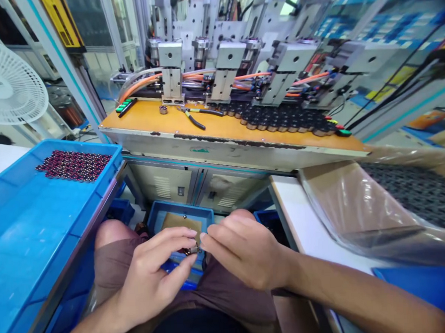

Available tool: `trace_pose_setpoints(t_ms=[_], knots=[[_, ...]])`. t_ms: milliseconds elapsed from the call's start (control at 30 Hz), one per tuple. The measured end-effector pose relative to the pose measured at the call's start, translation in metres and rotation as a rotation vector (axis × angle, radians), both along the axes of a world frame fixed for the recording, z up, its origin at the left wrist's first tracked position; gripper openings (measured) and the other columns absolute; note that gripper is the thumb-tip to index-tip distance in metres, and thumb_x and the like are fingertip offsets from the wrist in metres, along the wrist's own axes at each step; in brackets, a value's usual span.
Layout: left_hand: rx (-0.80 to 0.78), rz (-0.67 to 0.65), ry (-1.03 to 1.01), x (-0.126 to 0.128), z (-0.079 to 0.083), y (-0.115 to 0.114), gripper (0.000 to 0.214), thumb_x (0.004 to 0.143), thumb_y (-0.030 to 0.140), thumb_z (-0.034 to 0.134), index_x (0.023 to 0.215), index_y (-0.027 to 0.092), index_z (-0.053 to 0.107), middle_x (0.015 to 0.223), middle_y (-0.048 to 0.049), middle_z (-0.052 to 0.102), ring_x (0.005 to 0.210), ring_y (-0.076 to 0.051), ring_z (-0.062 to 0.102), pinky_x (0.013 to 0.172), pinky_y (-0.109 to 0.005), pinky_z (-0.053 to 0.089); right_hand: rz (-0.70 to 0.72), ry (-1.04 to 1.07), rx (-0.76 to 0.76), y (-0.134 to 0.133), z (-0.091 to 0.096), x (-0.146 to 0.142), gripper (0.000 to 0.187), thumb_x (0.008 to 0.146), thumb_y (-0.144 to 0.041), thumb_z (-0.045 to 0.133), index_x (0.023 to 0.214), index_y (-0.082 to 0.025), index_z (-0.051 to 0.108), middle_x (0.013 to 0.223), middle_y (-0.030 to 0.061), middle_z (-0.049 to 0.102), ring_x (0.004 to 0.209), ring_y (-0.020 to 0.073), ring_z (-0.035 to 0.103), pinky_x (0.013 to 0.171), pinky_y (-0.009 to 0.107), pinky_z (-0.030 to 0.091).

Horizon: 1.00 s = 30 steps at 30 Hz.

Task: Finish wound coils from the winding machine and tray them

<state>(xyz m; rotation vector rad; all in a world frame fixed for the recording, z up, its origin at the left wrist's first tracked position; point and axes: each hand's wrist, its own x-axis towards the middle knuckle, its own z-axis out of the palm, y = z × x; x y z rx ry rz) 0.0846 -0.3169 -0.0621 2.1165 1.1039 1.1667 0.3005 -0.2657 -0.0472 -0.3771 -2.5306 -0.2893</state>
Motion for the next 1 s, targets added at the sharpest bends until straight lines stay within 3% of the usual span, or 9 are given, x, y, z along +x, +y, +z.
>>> trace_pose_setpoints(t_ms=[200,267,333,433,467,567,667,833,1000], knots=[[-0.015,-0.009,-0.123,-0.008,-0.004,-0.002,0.026,0.081,0.005,0.069,0.103,0.02,0.07,0.111,-0.0074,0.073,0.1,-0.016,0.071,0.087,-0.023,0.058,-0.011,0.132,-1.123,-0.006,0.003,-0.01,0.032,0.099,-0.023,0.047,0.07,-0.015,0.056,0.069,-0.0008,0.056,0.064,0.0087,0.051,0.061,0.021,0.041],[-0.016,-0.007,-0.147,-0.011,-0.006,-0.002,0.028,0.081,0.005,0.069,0.103,0.022,0.071,0.111,-0.0066,0.073,0.099,-0.015,0.071,0.086,-0.023,0.058,-0.017,0.057,-1.298,0.004,0.01,-0.01,0.03,0.097,-0.023,0.051,0.069,-0.015,0.058,0.068,-0.0015,0.058,0.064,0.0086,0.053,0.059,0.02,0.041],[-0.012,0.023,-0.156,-0.015,-0.008,0.0,0.028,0.081,0.005,0.069,0.102,0.023,0.071,0.111,-0.0055,0.073,0.099,-0.015,0.071,0.086,-0.023,0.058,-0.074,0.036,-1.178,0.028,0.022,-0.01,0.023,0.094,-0.023,0.056,0.073,-0.016,0.063,0.071,-0.0013,0.062,0.066,0.0095,0.056,0.06,0.021,0.043],[-0.005,0.093,-0.157,-0.02,-0.009,0.002,0.025,0.083,0.006,0.067,0.099,0.025,0.072,0.111,-0.0045,0.074,0.1,-0.015,0.072,0.086,-0.023,0.059,-0.312,0.162,-0.609,0.091,0.043,-0.012,0.015,0.09,-0.03,0.063,0.089,-0.015,0.067,0.087,0.0042,0.068,0.078,0.0143,0.061,0.075,0.027,0.048],[-0.001,0.113,-0.157,-0.023,-0.009,0.002,0.024,0.083,0.007,0.067,0.098,0.025,0.072,0.111,-0.0043,0.074,0.1,-0.015,0.072,0.085,-0.023,0.059,-0.386,0.197,-0.499,0.116,0.049,-0.014,0.021,0.089,-0.032,0.065,0.098,-0.013,0.067,0.097,0.0089,0.069,0.087,0.0177,0.061,0.083,0.031,0.047],[0.023,0.159,-0.158,-0.029,-0.009,0.001,0.025,0.083,0.007,0.067,0.099,0.026,0.072,0.111,-0.0039,0.074,0.1,-0.016,0.072,0.086,-0.024,0.059,-0.511,0.204,-0.401,0.188,0.062,-0.022,0.035,0.087,-0.031,0.065,0.114,-0.008,0.063,0.119,0.0185,0.064,0.105,0.0247,0.059,0.095,0.04,0.044],[0.04,0.207,-0.168,-0.034,-0.01,-0.003,0.025,0.083,0.007,0.067,0.098,0.026,0.072,0.111,-0.004,0.075,0.1,-0.017,0.072,0.086,-0.026,0.06,-0.589,0.115,-0.381,0.238,0.059,-0.035,0.036,0.085,-0.038,0.066,0.111,-0.013,0.065,0.117,0.0168,0.066,0.108,0.0279,0.058,0.099,0.047,0.043],[0.051,0.325,-0.189,-0.043,-0.011,-0.009,0.021,0.081,0.008,0.069,0.095,0.024,0.074,0.109,-0.0054,0.075,0.099,-0.019,0.073,0.086,-0.028,0.061,-0.662,0.013,-0.389,0.256,0.039,-0.045,0.037,0.087,-0.053,0.061,0.089,-0.016,0.066,0.099,0.017,0.068,0.105,0.0339,0.058,0.093,0.06,0.044],[0.025,0.356,-0.251,-0.043,-0.012,-0.007,0.021,0.081,0.007,0.069,0.095,0.022,0.075,0.108,-0.0078,0.075,0.1,-0.02,0.072,0.086,-0.031,0.061,-0.579,-0.016,-0.39,0.236,0.028,-0.024,0.036,0.089,-0.049,0.06,0.089,-0.013,0.063,0.093,0.0107,0.062,0.104,0.0314,0.061,0.092,0.052,0.046]])
